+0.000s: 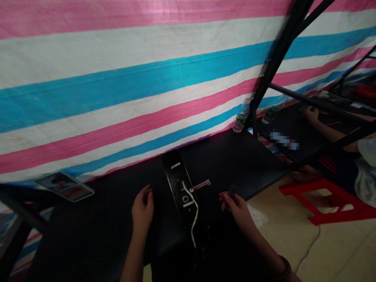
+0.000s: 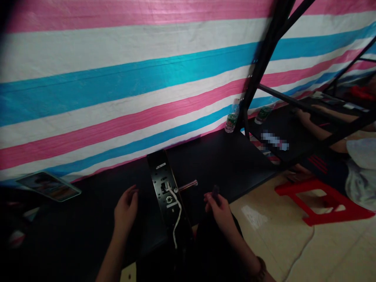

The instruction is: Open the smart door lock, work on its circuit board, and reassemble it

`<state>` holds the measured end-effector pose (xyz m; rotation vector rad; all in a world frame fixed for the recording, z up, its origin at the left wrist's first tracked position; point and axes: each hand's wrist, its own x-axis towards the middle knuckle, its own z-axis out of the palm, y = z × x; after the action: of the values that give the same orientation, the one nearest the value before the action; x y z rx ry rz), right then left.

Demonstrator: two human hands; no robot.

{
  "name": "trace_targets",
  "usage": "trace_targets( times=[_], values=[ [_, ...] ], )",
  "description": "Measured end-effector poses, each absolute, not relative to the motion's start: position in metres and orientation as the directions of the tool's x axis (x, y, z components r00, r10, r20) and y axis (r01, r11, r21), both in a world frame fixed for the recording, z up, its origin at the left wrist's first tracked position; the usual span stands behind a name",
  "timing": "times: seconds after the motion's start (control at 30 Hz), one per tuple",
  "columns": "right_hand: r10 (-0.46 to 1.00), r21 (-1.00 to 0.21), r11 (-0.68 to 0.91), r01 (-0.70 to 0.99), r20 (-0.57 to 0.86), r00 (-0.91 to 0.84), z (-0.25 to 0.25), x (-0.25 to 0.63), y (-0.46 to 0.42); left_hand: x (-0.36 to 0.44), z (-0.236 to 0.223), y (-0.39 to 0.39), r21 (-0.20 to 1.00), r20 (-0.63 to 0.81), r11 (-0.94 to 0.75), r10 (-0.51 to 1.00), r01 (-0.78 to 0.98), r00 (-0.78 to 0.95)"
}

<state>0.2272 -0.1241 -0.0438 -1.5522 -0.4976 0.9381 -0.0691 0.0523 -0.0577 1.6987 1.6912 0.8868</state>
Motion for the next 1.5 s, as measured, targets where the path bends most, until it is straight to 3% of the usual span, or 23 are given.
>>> trace_targets(
  times=[0.1,0.2,0.37,0.47,0.57,0.7,0.8,0.9,1.07,1.3,1.5],
  values=[
    [0.691,-0.97,-0.185,-0.158,-0.243,0.681,-0.038,0.253,-0.129,-0.095,-0.063,0.061,0.623,0.037,-0.145,0.987,0.769,0.156],
    [0.626,-0.976,-0.199,-0.088,-0.196,0.755,-0.032,0.271,-0.133,-0.096,-0.066,0.059,0.55,0.024,-0.211,0.971,0.808,0.237],
    [0.648,-0.965,-0.09,-0.247,-0.245,0.721,-0.02,0.281,-0.131,-0.078,-0.066,0.055,0.486,0.065,-0.27,0.96,0.831,0.273],
    [0.662,-0.923,0.031,-0.382,-0.267,0.7,-0.01,0.279,-0.13,-0.073,-0.064,0.057,0.53,0.053,-0.256,0.961,0.809,0.27],
    [0.685,-0.866,0.152,-0.477,-0.256,0.683,0.005,0.277,-0.13,-0.07,-0.054,0.056,0.698,-0.011,-0.129,0.982,0.704,0.19],
    [0.741,-0.808,0.219,-0.548,-0.228,0.632,0.034,0.265,-0.131,-0.057,-0.02,0.033,0.955,-0.172,0.153,0.983,0.255,0.055],
    [0.786,-0.772,0.252,-0.584,-0.189,0.589,0.057,0.248,-0.131,-0.038,0.013,0.006,0.97,-0.221,0.226,0.973,-0.092,0.068],
    [0.843,-0.76,0.26,-0.596,-0.123,0.524,0.077,0.228,-0.128,-0.021,0.038,-0.017,0.946,-0.193,0.215,0.975,-0.244,0.111],
    [0.887,-0.753,0.281,-0.596,-0.033,0.46,0.093,0.21,-0.123,-0.013,0.052,-0.035,0.963,-0.017,0.064,0.984,-0.261,0.175],
    [0.879,-0.766,0.284,-0.577,-0.032,0.475,0.097,0.212,-0.123,-0.014,0.054,-0.041,0.959,0.209,-0.173,0.967,-0.226,0.145],
    [0.863,-0.776,0.261,-0.575,-0.079,0.499,0.096,0.211,-0.121,-0.008,0.057,-0.041,0.948,0.274,-0.252,0.957,-0.194,0.097]
  ],
)
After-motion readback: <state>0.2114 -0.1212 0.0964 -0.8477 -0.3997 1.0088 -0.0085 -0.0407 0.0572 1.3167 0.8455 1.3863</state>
